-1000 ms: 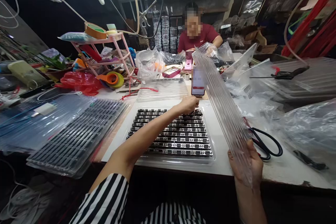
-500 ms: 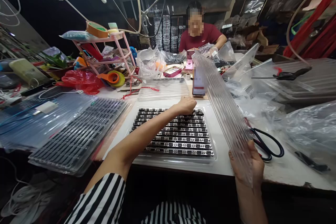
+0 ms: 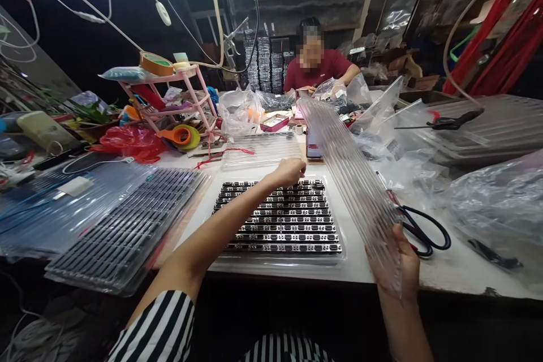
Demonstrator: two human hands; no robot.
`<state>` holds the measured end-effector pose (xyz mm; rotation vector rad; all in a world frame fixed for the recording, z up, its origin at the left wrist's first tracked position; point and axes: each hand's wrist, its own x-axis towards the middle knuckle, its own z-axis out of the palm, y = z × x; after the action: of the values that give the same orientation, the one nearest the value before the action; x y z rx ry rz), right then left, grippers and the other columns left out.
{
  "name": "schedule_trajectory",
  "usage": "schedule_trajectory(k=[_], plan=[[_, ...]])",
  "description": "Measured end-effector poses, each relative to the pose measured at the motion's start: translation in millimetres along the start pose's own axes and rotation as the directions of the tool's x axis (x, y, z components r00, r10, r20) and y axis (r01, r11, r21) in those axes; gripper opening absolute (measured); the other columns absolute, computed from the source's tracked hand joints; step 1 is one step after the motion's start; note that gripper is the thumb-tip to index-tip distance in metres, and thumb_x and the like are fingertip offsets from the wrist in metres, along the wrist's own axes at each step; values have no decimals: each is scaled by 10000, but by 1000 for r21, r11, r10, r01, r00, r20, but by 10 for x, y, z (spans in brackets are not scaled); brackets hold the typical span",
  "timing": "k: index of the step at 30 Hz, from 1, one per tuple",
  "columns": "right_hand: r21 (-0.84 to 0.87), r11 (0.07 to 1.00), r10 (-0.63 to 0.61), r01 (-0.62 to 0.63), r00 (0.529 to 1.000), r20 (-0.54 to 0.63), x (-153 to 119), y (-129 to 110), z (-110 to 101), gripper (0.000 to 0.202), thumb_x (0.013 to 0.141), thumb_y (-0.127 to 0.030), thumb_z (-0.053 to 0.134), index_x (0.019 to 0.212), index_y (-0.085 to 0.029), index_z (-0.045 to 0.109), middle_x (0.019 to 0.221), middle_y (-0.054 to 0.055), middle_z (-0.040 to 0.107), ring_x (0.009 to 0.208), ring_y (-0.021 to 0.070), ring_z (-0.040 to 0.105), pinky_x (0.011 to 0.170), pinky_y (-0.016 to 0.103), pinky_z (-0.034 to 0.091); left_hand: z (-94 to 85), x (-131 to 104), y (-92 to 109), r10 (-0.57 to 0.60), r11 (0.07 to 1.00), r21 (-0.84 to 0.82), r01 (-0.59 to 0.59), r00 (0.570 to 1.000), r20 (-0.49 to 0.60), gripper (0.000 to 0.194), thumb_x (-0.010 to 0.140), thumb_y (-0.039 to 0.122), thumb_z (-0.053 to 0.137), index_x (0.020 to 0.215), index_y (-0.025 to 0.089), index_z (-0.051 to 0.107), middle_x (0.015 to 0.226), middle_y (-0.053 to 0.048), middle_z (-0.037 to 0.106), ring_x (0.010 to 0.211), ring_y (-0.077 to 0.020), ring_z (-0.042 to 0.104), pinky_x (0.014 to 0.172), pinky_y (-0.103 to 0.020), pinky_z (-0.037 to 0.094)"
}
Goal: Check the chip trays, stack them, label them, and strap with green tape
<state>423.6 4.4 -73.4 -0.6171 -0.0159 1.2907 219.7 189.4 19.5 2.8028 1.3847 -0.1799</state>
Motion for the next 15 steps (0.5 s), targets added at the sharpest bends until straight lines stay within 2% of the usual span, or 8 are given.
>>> schedule_trajectory(k=[6, 11, 15], plan=[[28, 1000, 14, -12, 999, -47, -15, -3, 35, 366, 917, -216, 333, 1052, -178, 671, 958, 50, 715, 900, 105, 666, 787, 200, 545, 25, -123, -347, -87, 996, 18, 86, 994, 66, 278, 879, 341, 548, 1078, 150, 581, 1099, -75, 598, 973, -195, 588, 841, -415, 495], [-14, 1000, -6, 6, 1000, -14, -8, 9, 17, 361, 905, -211, 343, 1060, -176, 667, 968, 65, 712, 934, 116, 657, 793, 209, 546, 121, -200, -342, -84, 996, 46, 80, 992, 96, 278, 870, 338, 561, 1070, 146, 584, 1105, -77, 596, 999, -204, 579, 858, -430, 485], [-57, 997, -50, 53, 998, 49, 16, 20, -22, 311, 882, -231, 408, 1037, -171, 671, 952, 70, 714, 891, 121, 669, 779, 202, 548, 131, -246, -289, -62, 997, 57, 58, 996, 65, 260, 868, 332, 565, 1042, 142, 594, 1090, -72, 602, 1011, -208, 574, 876, -440, 471]])
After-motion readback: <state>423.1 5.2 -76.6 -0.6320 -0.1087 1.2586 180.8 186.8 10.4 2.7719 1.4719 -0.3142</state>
